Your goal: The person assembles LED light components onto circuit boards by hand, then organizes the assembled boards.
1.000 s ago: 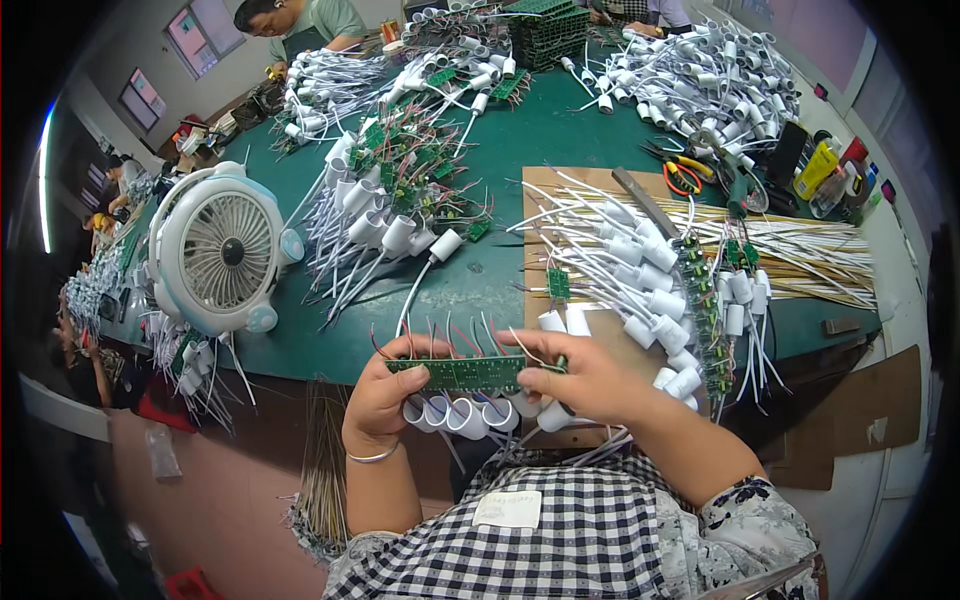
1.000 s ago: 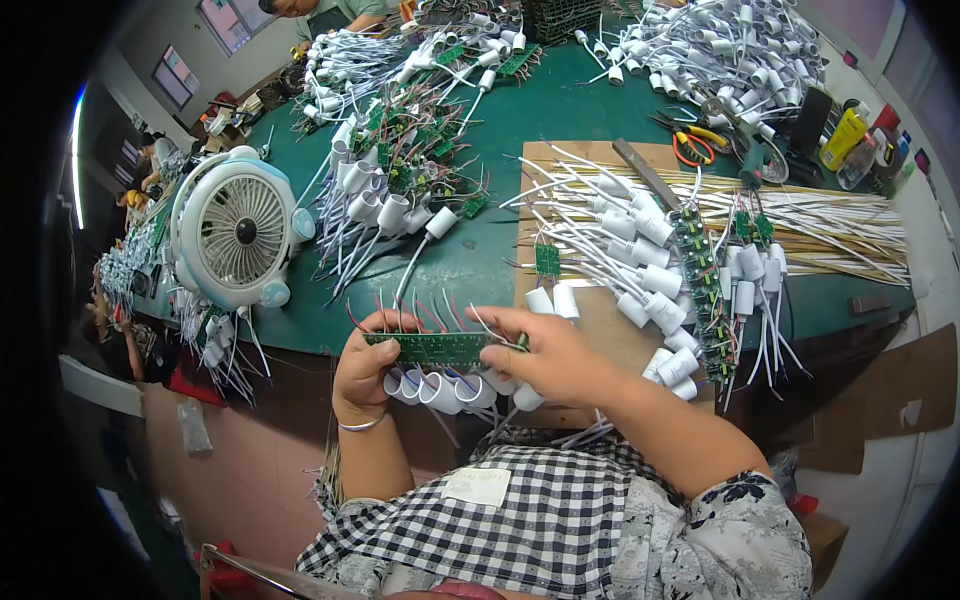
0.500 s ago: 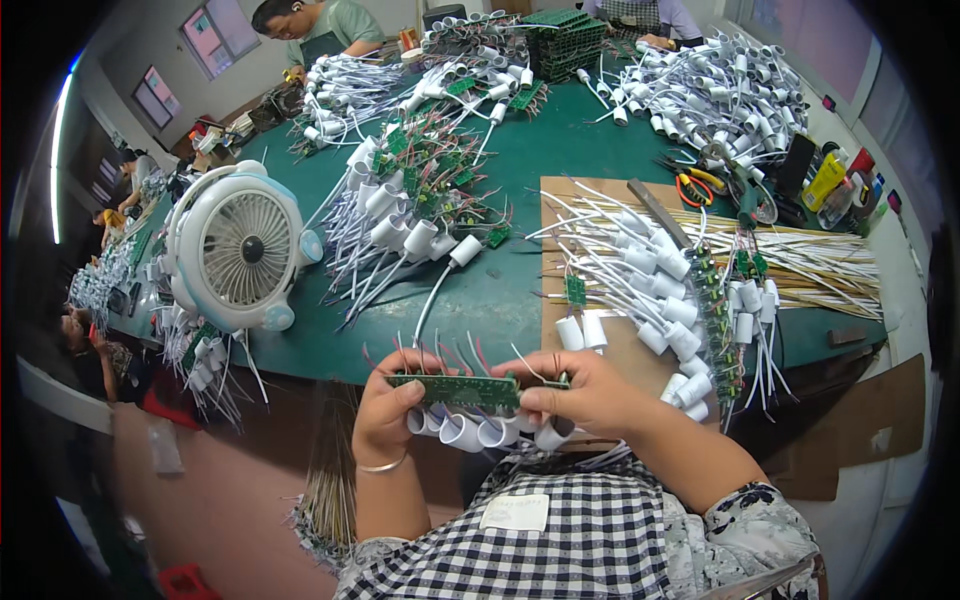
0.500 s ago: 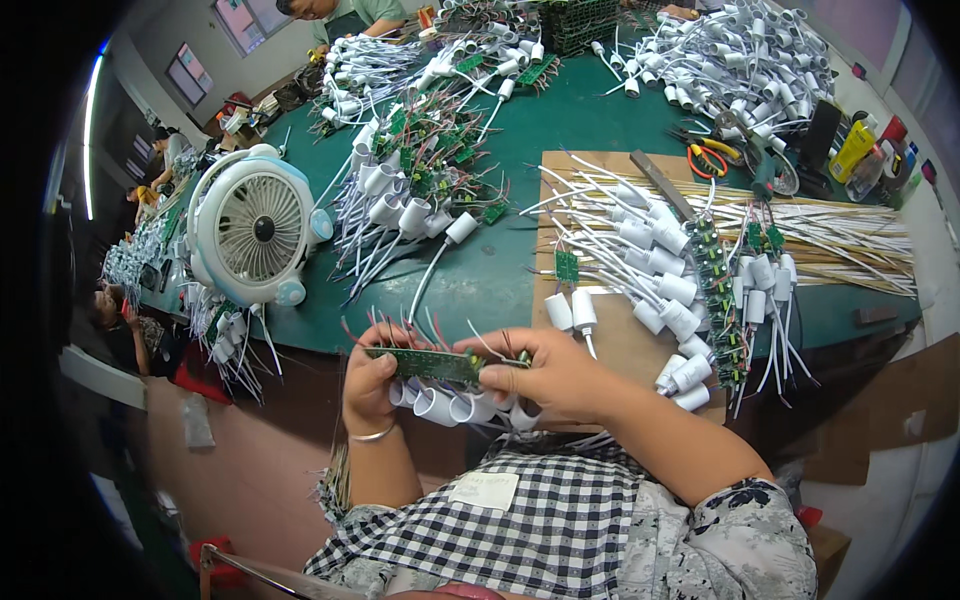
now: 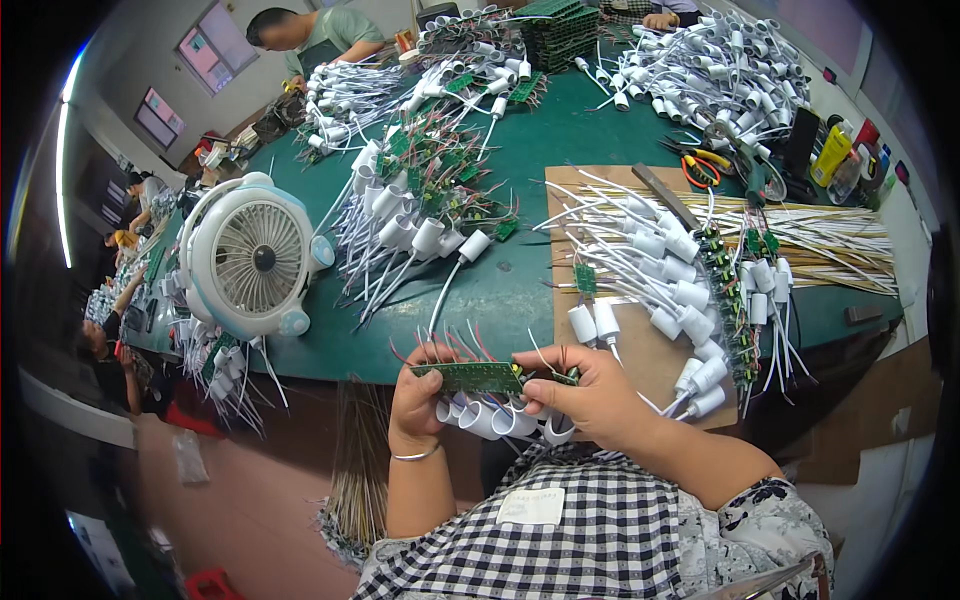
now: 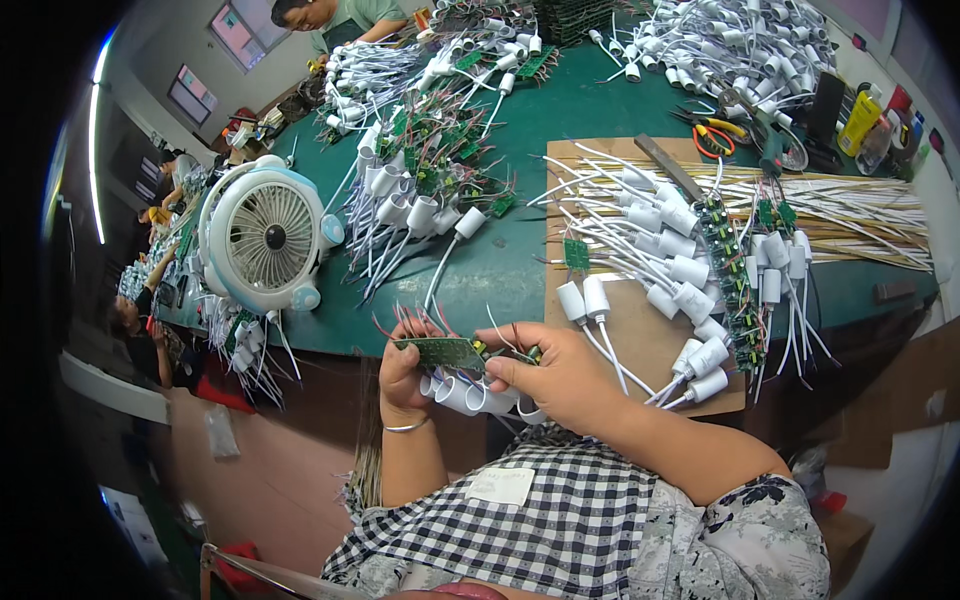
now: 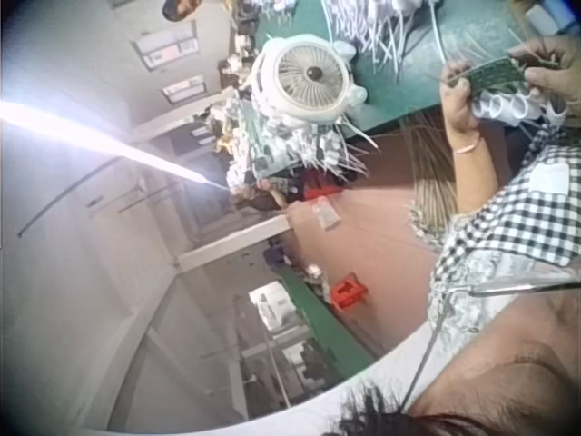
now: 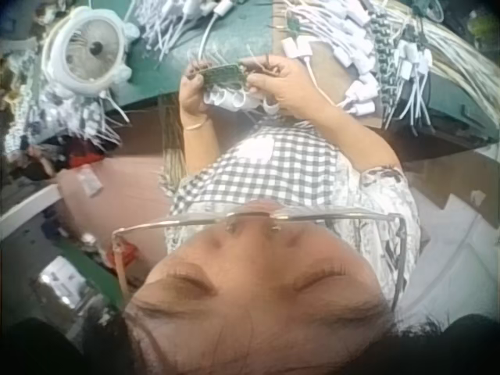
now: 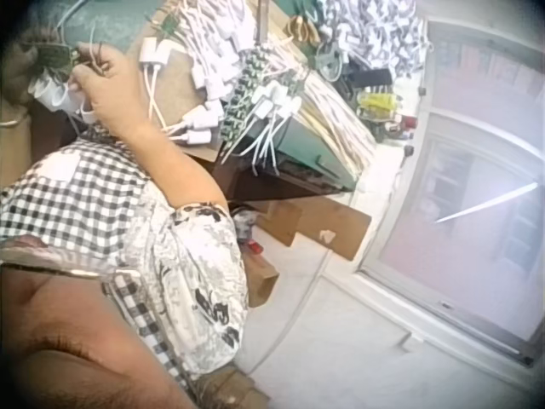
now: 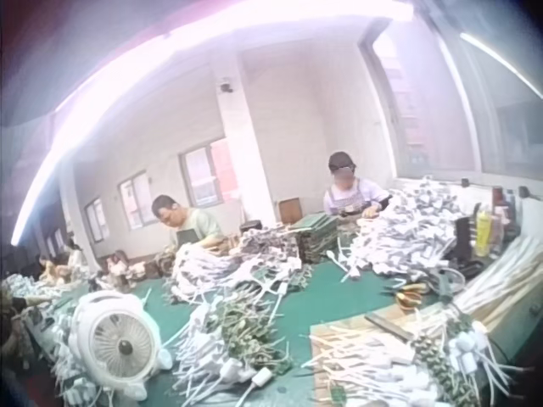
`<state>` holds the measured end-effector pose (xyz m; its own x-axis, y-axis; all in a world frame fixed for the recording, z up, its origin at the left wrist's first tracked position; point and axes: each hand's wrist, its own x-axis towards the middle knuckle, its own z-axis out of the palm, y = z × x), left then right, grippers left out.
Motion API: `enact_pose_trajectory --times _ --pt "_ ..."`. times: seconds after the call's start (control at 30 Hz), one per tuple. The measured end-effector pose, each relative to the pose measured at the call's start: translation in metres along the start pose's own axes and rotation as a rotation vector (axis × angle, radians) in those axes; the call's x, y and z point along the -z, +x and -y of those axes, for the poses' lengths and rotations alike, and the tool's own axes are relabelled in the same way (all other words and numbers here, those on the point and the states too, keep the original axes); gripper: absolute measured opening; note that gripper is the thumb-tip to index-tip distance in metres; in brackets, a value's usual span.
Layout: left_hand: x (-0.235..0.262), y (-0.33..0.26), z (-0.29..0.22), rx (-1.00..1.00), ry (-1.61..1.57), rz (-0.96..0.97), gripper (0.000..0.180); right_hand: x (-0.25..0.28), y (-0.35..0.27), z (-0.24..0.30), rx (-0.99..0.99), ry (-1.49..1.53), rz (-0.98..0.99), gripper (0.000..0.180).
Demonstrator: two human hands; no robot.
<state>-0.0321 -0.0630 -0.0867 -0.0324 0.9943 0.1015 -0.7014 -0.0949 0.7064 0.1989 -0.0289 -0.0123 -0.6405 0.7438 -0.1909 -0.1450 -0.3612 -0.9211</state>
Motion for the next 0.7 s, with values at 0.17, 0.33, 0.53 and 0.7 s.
enact_pose_trajectory --times 0.17,0.33,0.53,0.7 --pt "-0.017 -0.007 -0.007 -0.058 0.084 -0.006 0.03 0.0 -0.002 -0.006 0.088 -0.033 -0.084 0.03" --pt "-0.021 -0.01 -0.01 -0.085 0.178 0.032 0.028 0.001 0.0 -0.02 0.201 0.014 -0.157 0.027" --pt "-0.042 -0.011 -0.023 0.028 0.254 0.025 0.031 0.011 0.001 0.011 0.055 -0.104 0.005 0.031" --pt "-0.052 -0.015 -0.029 0.078 0.432 0.115 0.036 0.024 0.014 0.004 0.212 -0.511 0.062 0.03"
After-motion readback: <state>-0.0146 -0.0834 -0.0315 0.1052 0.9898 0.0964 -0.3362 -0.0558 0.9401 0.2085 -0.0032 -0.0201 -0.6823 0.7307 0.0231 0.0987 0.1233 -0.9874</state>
